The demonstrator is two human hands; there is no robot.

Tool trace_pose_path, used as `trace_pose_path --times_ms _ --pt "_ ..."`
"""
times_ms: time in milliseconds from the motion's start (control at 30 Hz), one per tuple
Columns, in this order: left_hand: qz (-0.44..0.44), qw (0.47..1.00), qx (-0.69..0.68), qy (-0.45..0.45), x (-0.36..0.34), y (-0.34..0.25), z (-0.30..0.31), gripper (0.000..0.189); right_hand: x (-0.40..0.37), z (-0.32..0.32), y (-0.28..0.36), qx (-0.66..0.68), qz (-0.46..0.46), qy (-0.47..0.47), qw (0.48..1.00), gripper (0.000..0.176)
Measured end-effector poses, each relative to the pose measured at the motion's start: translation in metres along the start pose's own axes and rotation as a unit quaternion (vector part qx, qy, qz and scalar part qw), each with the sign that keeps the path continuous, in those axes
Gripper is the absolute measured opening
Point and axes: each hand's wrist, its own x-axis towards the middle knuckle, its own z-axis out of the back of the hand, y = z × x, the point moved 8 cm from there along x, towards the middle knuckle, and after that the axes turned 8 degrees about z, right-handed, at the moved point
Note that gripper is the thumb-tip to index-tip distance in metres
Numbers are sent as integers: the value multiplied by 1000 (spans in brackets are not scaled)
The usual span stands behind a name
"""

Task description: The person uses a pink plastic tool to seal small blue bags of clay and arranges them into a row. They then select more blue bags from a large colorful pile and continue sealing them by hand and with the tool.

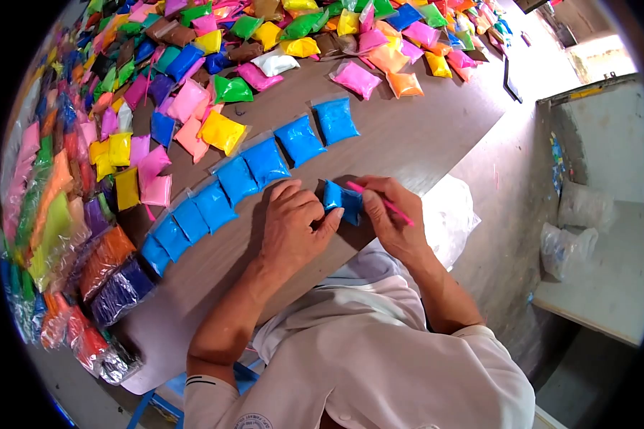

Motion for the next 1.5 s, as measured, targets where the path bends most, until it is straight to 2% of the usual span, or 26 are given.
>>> trace_pose_path --times_ms 100,133,167,233,433,733,833,1033,1133,1233,1267,1367,1400,1500 --pt "-3 1000 23 1 0 -3 0 32 -19 0 -11 105 -216 -23 971 12" --pt "-4 1000 27 2 0 -4 0 32 -19 -4 -7 79 -161 -32 983 13" --pt "-6 999 32 3 1 -4 0 31 -23 -13 -10 93 -165 -16 982 12" --pt "-8 1000 26 4 2 -5 1 32 -19 -15 3 14 -84 -17 996 9" --pt "-6 1000 13 7 2 -2 3 35 -9 -15 9 -67 84 14 994 8" --pt "3 1000 7 5 3 1 4 38 -4 -11 -1 -4 81 84 993 11" --pt "0 1000 25 5 2 -5 2 37 -12 -8 -5 16 23 55 998 10" --pt "-15 999 32 -8 3 -8 2 33 -3 -22 18 -128 130 74 980 17" --pt "-21 999 35 -15 1 -10 2 33 -5 -10 -8 -113 52 3 992 21" --pt "-16 999 29 -21 1 -9 1 33 -12 -8 -17 -9 -65 -24 998 22" --pt "-12 999 26 -19 0 -7 1 33 -11 -4 -5 -47 7 -75 996 24" --pt "-12 999 33 -13 -1 -6 -1 33 -8 -14 36 -142 126 -30 981 24" --pt "-11 999 30 -13 -1 -6 -1 33 -15 -23 27 -158 129 -9 979 25" --pt "-12 1000 25 -14 1 -7 -1 33 -23 7 -2 -232 85 -55 968 25"
